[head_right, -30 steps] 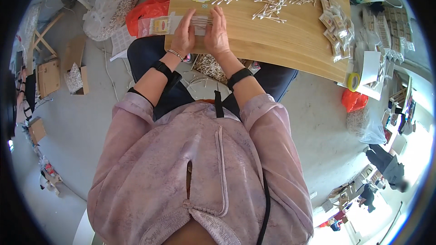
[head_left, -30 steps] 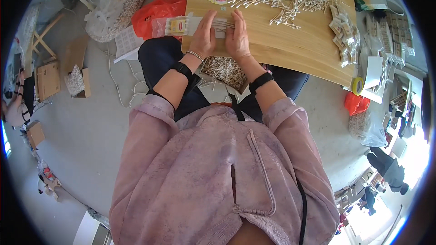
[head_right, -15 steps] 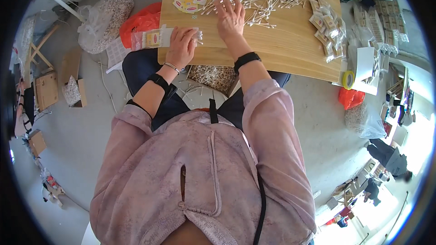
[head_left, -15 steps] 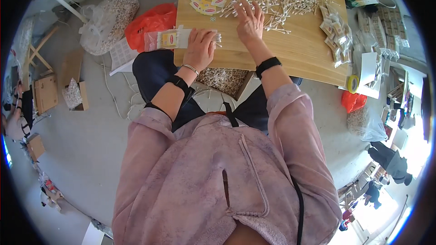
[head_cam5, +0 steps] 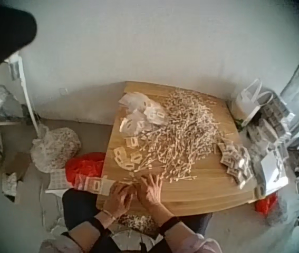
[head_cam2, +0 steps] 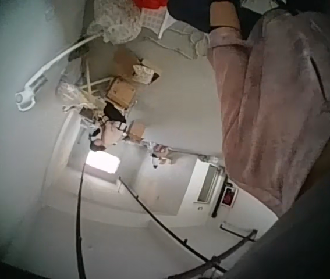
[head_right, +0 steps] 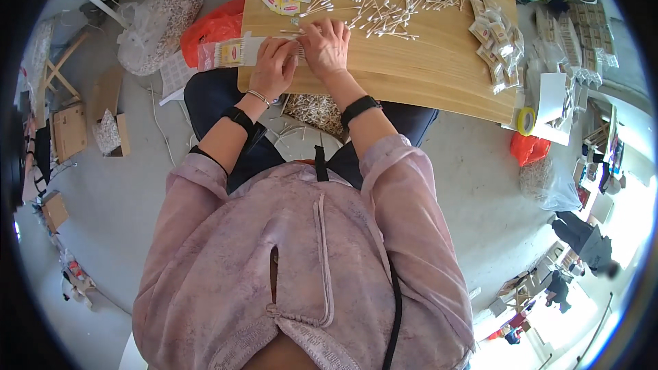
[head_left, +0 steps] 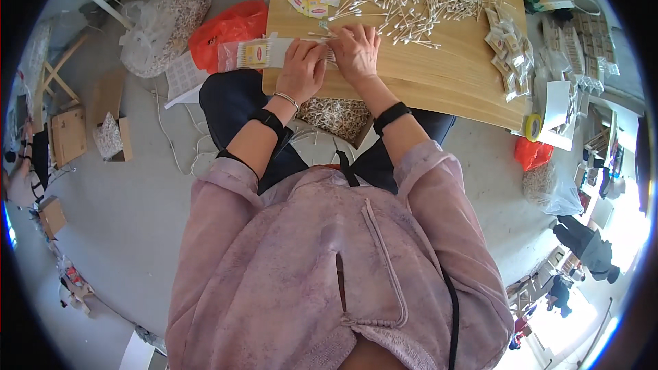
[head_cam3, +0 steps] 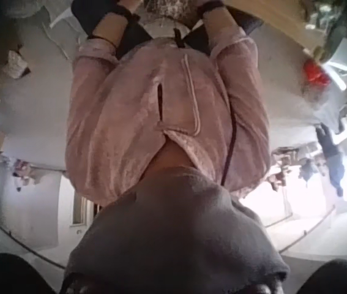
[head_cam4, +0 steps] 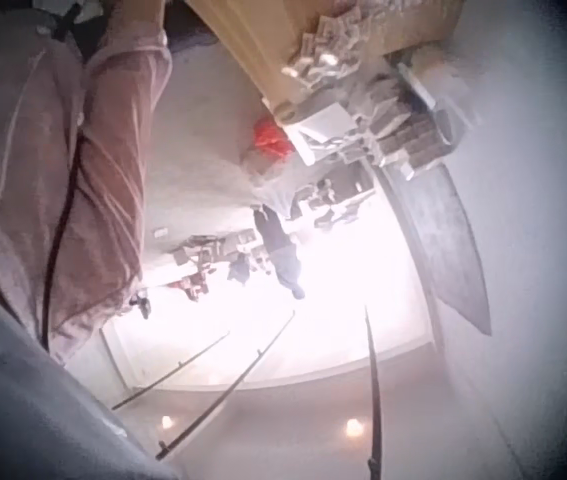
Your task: Packaging bunches of cotton swabs into small plastic bags.
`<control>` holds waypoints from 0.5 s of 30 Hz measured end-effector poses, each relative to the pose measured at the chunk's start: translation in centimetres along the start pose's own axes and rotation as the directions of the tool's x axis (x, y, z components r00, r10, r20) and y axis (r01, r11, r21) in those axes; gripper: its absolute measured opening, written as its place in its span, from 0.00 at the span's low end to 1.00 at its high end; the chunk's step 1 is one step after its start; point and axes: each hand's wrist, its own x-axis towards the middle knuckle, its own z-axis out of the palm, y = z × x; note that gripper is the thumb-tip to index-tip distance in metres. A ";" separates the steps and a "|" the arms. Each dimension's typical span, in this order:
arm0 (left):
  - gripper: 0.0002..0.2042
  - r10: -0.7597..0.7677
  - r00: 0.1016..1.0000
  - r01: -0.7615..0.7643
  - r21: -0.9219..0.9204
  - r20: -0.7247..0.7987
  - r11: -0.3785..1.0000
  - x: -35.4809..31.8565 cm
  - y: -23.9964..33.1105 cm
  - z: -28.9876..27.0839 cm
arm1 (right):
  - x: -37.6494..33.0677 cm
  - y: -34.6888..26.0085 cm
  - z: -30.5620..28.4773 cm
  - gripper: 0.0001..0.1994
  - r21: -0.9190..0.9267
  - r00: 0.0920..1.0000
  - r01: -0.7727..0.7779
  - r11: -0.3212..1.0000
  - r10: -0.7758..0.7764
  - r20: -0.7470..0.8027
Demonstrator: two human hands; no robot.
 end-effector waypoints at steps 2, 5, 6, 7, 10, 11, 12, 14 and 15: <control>0.13 -0.009 1.000 0.008 -0.030 -0.019 1.000 -0.1 0.0 0.0 | -0.5 -0.7 -0.6 0.14 0.061 0.984 -0.172 0.983 0.174 -0.032; 0.15 -0.043 0.999 0.044 -0.057 0.014 0.997 0.1 0.4 -0.5 | -1.8 0.5 -1.3 0.16 -0.047 0.971 -0.230 0.972 0.225 -0.080; 0.17 -0.067 0.998 0.066 -0.048 0.000 0.997 0.3 0.7 -0.6 | -2.1 1.0 -1.5 0.16 -0.049 0.971 -0.231 0.972 0.227 -0.078; 0.18 -0.088 0.996 0.087 -0.039 -0.015 0.995 0.4 0.8 -0.7 | -2.2 1.5 -1.7 0.16 -0.026 0.971 -0.230 0.973 0.228 -0.068; 0.21 -0.044 0.999 0.043 0.065 0.016 0.997 0.4 0.7 -0.6 | -1.9 2.5 -1.8 0.16 -0.001 0.971 -0.234 0.972 0.234 -0.041; 0.21 -0.045 0.999 0.043 0.066 0.016 0.997 0.4 0.6 -0.6 | -1.7 2.7 -1.7 0.15 -0.023 0.968 -0.248 0.969 0.246 -0.050; 0.21 -0.037 0.999 0.036 0.069 0.024 0.997 0.4 0.6 -0.5 | -1.5 2.9 -1.7 0.14 -0.044 0.964 -0.261 0.964 0.258 -0.059; 0.21 -0.032 0.999 0.030 0.075 0.031 0.997 0.2 0.4 -0.5 | -1.0 2.7 -1.7 0.13 -0.056 0.960 -0.268 0.962 0.262 -0.095; 0.21 -0.043 0.999 0.042 0.060 0.016 0.997 0.1 0.3 -0.4 | -0.7 2.7 -1.6 0.12 -0.071 0.955 -0.276 0.959 0.265 -0.131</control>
